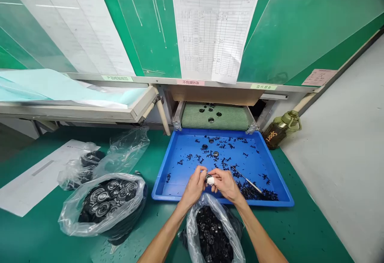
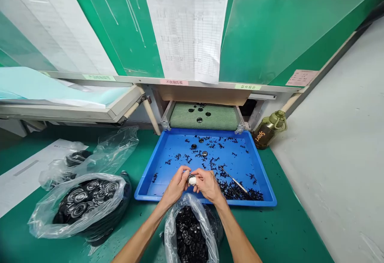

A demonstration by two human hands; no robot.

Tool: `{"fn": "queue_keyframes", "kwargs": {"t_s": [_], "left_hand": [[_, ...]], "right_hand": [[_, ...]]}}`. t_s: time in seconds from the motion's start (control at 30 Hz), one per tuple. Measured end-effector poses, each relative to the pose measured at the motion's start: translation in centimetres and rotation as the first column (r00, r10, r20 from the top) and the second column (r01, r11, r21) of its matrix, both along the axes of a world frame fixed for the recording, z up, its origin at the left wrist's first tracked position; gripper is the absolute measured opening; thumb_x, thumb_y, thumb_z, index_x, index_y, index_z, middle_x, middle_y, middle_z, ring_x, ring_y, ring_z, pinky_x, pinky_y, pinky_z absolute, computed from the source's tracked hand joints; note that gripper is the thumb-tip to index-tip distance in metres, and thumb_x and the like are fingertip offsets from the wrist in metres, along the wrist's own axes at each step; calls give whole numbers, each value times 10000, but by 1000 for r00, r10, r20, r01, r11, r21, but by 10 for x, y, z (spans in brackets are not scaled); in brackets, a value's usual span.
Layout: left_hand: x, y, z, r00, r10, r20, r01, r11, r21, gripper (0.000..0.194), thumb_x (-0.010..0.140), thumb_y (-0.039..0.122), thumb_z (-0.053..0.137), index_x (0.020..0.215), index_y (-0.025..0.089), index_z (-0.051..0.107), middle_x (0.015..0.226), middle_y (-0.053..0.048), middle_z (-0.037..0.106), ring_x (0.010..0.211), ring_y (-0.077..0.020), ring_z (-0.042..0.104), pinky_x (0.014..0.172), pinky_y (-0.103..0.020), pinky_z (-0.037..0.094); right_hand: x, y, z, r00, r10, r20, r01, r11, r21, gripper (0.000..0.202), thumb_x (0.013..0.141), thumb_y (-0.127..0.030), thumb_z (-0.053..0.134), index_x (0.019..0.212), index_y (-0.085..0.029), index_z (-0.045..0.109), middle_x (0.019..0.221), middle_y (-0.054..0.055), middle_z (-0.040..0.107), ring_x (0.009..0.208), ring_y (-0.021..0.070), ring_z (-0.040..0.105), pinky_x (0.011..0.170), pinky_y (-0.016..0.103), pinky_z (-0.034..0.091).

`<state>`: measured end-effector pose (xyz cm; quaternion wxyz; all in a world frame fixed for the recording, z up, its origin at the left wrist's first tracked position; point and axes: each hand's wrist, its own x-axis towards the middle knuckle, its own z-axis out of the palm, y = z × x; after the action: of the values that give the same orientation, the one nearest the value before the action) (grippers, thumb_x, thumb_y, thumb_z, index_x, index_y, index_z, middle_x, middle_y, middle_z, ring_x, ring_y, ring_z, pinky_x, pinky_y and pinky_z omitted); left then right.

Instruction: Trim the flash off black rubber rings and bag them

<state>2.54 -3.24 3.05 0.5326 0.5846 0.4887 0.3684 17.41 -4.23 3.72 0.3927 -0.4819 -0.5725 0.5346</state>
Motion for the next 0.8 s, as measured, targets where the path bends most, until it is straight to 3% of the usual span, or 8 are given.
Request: {"fn": "queue_keyframes", "kwargs": {"t_s": [0.13,0.3,0.4,0.47,0.53,0.6,0.7,0.8], "left_hand": [[-5,3,-6,998,35,46,-32,998,-54,346,859,518,380,981,212,488,579,51,514,502,-125,473,507,-237,353],[-12,14,-15,982,1,190,25,991,-132,374,838,507,449,1050,200,417,598,55,531,479,-101,440,463,-210,314],[-12,20,-21,967,53,251,-26,993,-112,342,843,488,452,1014,194,416,614,42,540,539,-107,472,510,-213,340],[-11,23,-23,963,91,255,-66,992,-106,325,841,475,464,997,193,424,607,47,522,554,-106,472,533,-216,349],[-11,25,-23,962,132,239,-106,987,-119,316,834,469,480,987,196,434,598,61,486,537,-98,451,533,-212,347],[-11,26,-22,960,167,225,-140,981,-132,312,825,472,493,973,201,447,607,65,470,530,-93,443,530,-209,350],[-11,26,-19,956,189,225,-163,978,-131,304,816,479,503,936,202,465,611,59,475,546,-97,456,538,-208,366],[-11,24,-18,954,197,225,-172,977,-124,295,817,480,506,892,195,483,592,58,479,535,-95,461,530,-204,371]], "right_hand": [[-9,8,-5,998,-44,42,44,999,0,222,748,-181,475,878,-159,653,519,-41,596,407,86,536,407,179,429],[-21,24,-9,1000,-12,21,13,996,-86,171,784,-291,503,759,-157,607,514,-42,577,383,73,512,388,165,398],[-23,37,-14,996,20,84,-13,996,-84,214,828,-326,464,717,-165,552,509,-36,573,373,72,504,392,163,382],[-16,48,-19,977,86,194,-78,996,-49,235,877,-306,377,794,-169,549,554,-23,593,426,90,547,430,177,410],[-3,62,-23,902,74,425,-99,994,38,240,890,-225,324,908,-178,558,695,13,639,563,116,602,514,205,449],[13,79,-28,777,-46,628,-60,987,148,283,857,-137,339,1020,-192,565,941,69,643,743,150,613,613,242,457],[32,104,-37,683,-131,719,-11,982,189,384,791,-80,418,1128,-190,564,1164,121,552,892,201,572,684,271,426],[36,120,-46,650,-113,752,-13,987,160,378,727,-51,480,1057,-177,615,1085,111,571,851,189,564,673,249,393]]}}
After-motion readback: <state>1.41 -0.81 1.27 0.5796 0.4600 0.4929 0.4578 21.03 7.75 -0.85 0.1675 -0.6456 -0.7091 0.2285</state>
